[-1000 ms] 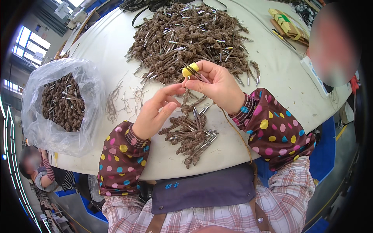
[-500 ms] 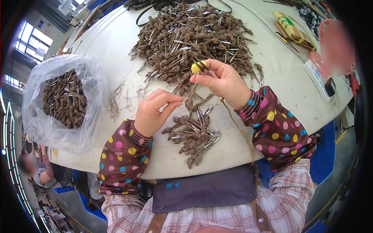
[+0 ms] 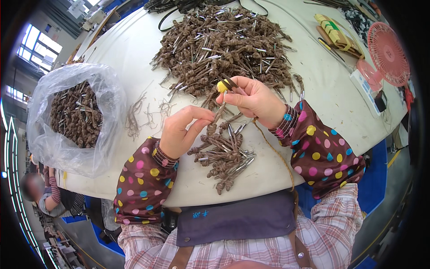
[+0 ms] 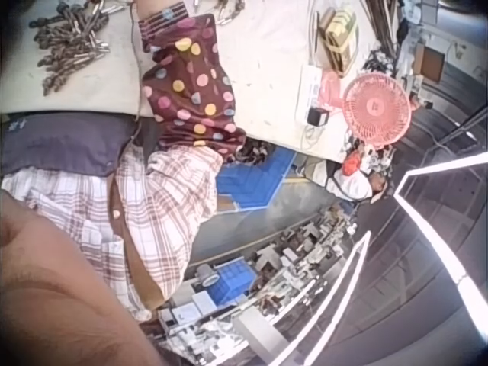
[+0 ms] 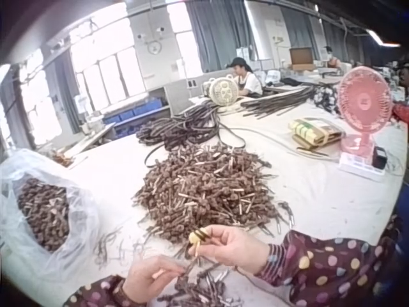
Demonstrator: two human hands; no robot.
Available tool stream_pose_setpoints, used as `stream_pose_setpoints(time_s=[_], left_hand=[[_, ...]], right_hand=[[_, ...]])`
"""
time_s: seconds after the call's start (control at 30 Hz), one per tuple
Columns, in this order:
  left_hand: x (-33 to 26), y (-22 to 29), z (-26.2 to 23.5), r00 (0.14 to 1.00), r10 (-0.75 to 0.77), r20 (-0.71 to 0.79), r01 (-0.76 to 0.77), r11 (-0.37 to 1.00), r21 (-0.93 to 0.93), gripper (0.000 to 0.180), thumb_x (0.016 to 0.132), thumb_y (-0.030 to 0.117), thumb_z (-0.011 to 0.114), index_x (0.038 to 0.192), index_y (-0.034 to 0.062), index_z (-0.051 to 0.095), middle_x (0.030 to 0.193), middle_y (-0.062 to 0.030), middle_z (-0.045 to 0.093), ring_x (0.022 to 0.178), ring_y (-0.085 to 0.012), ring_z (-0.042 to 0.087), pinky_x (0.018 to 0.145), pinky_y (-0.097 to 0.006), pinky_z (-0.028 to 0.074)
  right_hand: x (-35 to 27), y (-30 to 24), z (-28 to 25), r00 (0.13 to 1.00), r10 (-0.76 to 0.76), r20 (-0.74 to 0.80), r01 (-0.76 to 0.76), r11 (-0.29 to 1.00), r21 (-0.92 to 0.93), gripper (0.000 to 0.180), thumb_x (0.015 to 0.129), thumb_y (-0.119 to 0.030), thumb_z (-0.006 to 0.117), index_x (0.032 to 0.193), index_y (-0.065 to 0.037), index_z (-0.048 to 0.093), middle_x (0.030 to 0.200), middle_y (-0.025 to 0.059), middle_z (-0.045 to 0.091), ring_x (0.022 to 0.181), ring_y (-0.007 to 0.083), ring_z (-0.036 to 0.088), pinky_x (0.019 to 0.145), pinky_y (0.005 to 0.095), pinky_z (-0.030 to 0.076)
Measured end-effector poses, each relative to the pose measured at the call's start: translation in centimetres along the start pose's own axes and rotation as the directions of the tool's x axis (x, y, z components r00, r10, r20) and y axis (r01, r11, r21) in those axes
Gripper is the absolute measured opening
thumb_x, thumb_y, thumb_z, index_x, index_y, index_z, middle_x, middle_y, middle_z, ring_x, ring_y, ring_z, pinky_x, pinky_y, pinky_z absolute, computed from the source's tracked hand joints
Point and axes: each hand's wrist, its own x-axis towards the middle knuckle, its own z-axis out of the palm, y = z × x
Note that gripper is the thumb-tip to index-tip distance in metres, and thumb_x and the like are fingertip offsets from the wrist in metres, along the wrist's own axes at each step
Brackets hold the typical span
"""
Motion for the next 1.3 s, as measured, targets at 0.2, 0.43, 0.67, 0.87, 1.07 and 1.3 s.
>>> stream_pose_setpoints(time_s=[0.2,0.43,0.67,0.87,1.07,1.3], left_hand=[[-0.3,0.0,1.7,0.963,-0.209,0.17,0.269,0.715,-0.645,0.006,0.097,0.008,0.043,0.099,0.0031,0.047,0.096,-0.0148,0.065,0.092,-0.0178,0.062,0.084,-0.029,0.047],[-0.3,-1.4,0.6,0.976,-0.205,-0.078,0.158,0.904,-0.398,0.007,0.093,0.004,0.052,0.098,0.0006,0.056,0.094,-0.0092,0.064,0.088,-0.0143,0.061,0.079,-0.027,0.048],[0.3,-0.5,-0.3,0.988,0.036,-0.147,-0.013,0.988,0.154,0.008,0.082,-0.001,0.062,0.089,0.0025,0.06,0.087,-0.0097,0.062,0.082,-0.0246,0.062,0.072,-0.031,0.049],[0.6,-0.9,-0.1,0.969,0.226,-0.096,-0.192,0.941,0.278,0.012,0.079,-0.001,0.064,0.089,0.0028,0.059,0.083,-0.0104,0.061,0.08,-0.0287,0.061,0.077,-0.036,0.05],[0.5,-1.0,0.5,0.977,0.207,-0.056,-0.185,0.946,0.268,0.011,0.079,0.0,0.064,0.089,0.003,0.059,0.084,-0.0105,0.062,0.082,-0.029,0.061,0.077,-0.036,0.05],[-0.3,-0.3,0.2,0.989,-0.072,-0.13,0.09,0.987,0.131,0.01,0.08,0.001,0.064,0.089,0.0032,0.06,0.085,-0.0111,0.062,0.082,-0.0291,0.061,0.075,-0.035,0.049]], right_hand=[[0.2,1.4,0.4,0.951,-0.303,0.059,0.308,0.945,-0.111,0.03,0.085,-0.011,0.066,0.11,-0.001,0.055,0.099,0.0052,0.063,0.089,0.0111,0.062,0.077,0.0235,0.049],[-1.2,-0.8,0.7,0.857,-0.514,-0.036,0.314,0.576,-0.755,0.04,0.085,-0.038,0.065,0.103,-0.003,0.056,0.08,0.009,0.06,0.068,0.0201,0.062,0.061,0.0297,0.048],[-1.4,0.0,1.3,0.844,-0.472,0.254,0.382,0.2,-0.902,0.024,0.082,-0.027,0.069,0.088,-0.005,0.061,0.077,0.0067,0.059,0.064,0.0196,0.061,0.056,0.0275,0.047],[-1.5,0.1,1.3,0.811,-0.483,0.331,0.403,0.05,-0.914,0.024,0.082,-0.03,0.066,0.08,-0.008,0.057,0.073,0.0042,0.056,0.059,0.0232,0.057,0.051,0.0318,0.044],[-1.4,0.1,1.1,0.757,-0.486,0.437,0.437,-0.12,-0.891,0.024,0.082,-0.031,0.065,0.078,-0.009,0.056,0.071,0.0029,0.054,0.056,0.0222,0.056,0.049,0.0321,0.043],[-0.9,-1.3,1.0,0.964,-0.264,0.026,0.189,0.612,-0.768,0.027,0.081,-0.026,0.071,0.095,-0.007,0.06,0.08,-0.0017,0.061,0.066,0.0054,0.057,0.056,0.0236,0.044]])
